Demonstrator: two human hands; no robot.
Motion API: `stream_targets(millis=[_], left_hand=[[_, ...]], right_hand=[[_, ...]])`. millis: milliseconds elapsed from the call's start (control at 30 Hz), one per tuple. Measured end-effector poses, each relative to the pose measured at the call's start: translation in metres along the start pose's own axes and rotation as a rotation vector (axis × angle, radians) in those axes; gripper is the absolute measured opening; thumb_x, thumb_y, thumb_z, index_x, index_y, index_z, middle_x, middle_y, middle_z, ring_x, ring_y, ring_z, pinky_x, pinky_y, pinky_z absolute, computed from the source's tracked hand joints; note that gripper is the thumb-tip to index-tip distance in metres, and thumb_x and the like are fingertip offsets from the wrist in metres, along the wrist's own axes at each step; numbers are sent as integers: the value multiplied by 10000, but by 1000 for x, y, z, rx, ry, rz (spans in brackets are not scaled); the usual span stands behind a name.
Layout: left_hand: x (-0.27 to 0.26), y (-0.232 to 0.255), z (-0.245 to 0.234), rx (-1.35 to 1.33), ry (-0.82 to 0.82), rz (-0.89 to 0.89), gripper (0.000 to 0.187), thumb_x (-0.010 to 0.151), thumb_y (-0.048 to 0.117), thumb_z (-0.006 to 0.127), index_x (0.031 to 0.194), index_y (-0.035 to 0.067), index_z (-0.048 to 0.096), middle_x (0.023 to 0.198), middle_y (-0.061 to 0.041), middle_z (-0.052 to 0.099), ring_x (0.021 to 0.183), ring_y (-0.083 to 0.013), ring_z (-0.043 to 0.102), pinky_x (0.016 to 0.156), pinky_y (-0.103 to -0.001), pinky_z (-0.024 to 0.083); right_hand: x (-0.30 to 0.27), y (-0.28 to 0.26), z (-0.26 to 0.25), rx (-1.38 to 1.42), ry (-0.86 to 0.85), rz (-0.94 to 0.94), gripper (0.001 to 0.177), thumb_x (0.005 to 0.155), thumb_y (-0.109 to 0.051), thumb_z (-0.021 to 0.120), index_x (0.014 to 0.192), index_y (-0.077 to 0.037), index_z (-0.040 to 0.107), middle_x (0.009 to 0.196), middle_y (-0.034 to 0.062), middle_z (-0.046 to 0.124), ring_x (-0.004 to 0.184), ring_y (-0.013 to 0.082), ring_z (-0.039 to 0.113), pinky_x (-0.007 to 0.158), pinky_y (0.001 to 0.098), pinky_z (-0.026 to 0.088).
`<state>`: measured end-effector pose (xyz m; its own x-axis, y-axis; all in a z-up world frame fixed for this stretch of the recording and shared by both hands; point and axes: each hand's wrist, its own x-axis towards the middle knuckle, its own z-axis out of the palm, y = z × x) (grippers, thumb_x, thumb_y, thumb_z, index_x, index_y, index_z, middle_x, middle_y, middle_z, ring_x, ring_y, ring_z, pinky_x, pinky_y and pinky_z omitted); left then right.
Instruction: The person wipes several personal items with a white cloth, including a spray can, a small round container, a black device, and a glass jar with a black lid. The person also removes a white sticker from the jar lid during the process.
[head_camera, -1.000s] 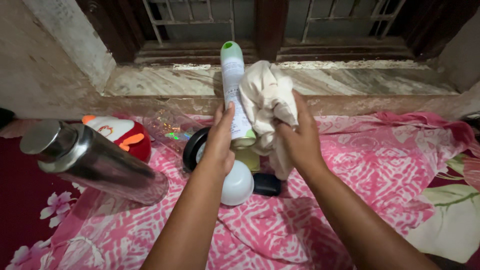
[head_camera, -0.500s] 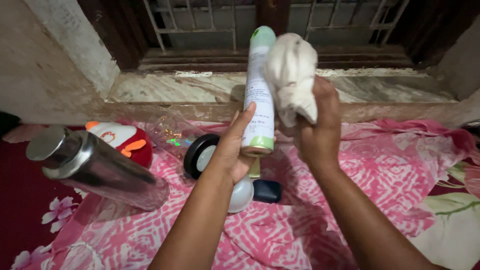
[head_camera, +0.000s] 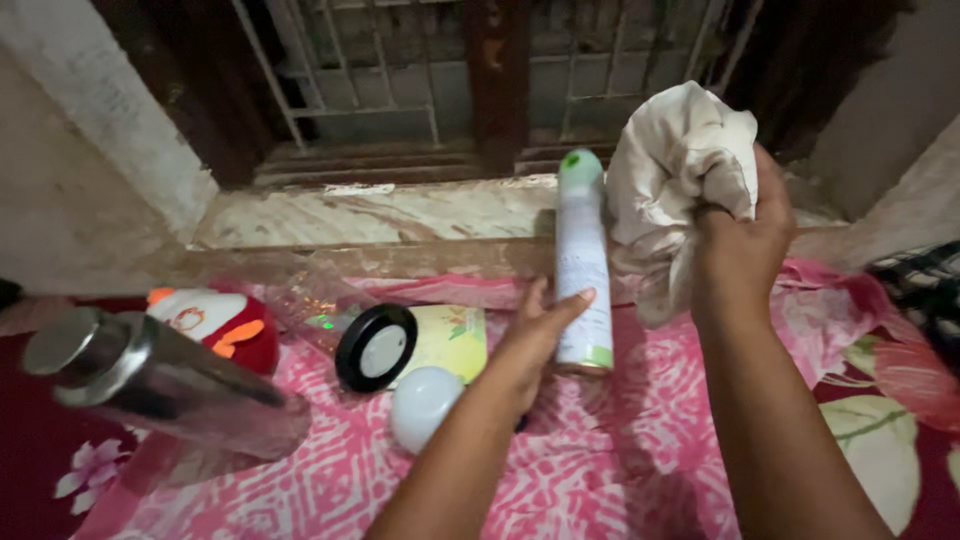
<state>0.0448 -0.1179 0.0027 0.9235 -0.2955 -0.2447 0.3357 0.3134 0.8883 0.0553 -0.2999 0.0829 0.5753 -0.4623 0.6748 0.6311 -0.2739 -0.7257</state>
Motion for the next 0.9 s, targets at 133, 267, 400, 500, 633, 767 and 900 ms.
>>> stream_targets(millis=[133,267,400,500,633,767,900], left_hand=[[35,-53,31,126,-50,71,733,821,369,797,1386,-9,521,1189,-138,704,985,-217,697,821,-363,575],[65,-107,57,199,-47,191,660,802,301,831,1306,25,507,1152,-102,705,1001,-179,683,866,-352,562],[76,-136,74,418,-152,413,580,810,311,855,1206,-55,641,1093,-151,750,972,-225,705,844,-392,576],[61,-141,78,626,-55,211,674,742,378,843,1228,6,561,1067,-140,732,945,-257,716,834,-401,563],[32,-125,86,696,-120,308,704,720,385,836,1245,-11,583,1145,-190,721,1019,-304,721,873,-424,569],[5,-110,99,858,26,129,732,731,453,856,1187,-34,556,1173,-214,673,1039,-347,697,855,-450,586],[-5,-99,92,1277,-12,254,916,465,340,997,1161,-61,556,1149,-257,625,1090,-404,630,919,-467,534]], right_hand=[[9,1,-14,31,27,5,591,838,130,525,1401,-19,625,1323,57,653,1228,164,636,1103,281,488],[17,8,-24,132,36,-5,593,840,135,537,1407,-19,617,1325,48,647,1221,144,635,1089,272,506],[21,11,-26,173,53,24,585,845,138,532,1400,-18,630,1283,47,666,1165,142,644,1046,273,526],[21,12,-26,189,69,64,628,787,142,530,1385,-24,622,1266,42,673,1158,147,658,1040,269,523],[18,11,-23,164,51,83,641,773,138,526,1384,-28,626,1251,44,674,1132,151,658,1015,269,526],[14,12,-13,129,28,141,666,726,142,534,1361,-31,640,1226,48,689,1115,152,664,999,263,517],[0,16,-1,225,-48,236,642,750,129,517,1359,-33,640,1199,55,697,1081,161,660,970,265,517]])
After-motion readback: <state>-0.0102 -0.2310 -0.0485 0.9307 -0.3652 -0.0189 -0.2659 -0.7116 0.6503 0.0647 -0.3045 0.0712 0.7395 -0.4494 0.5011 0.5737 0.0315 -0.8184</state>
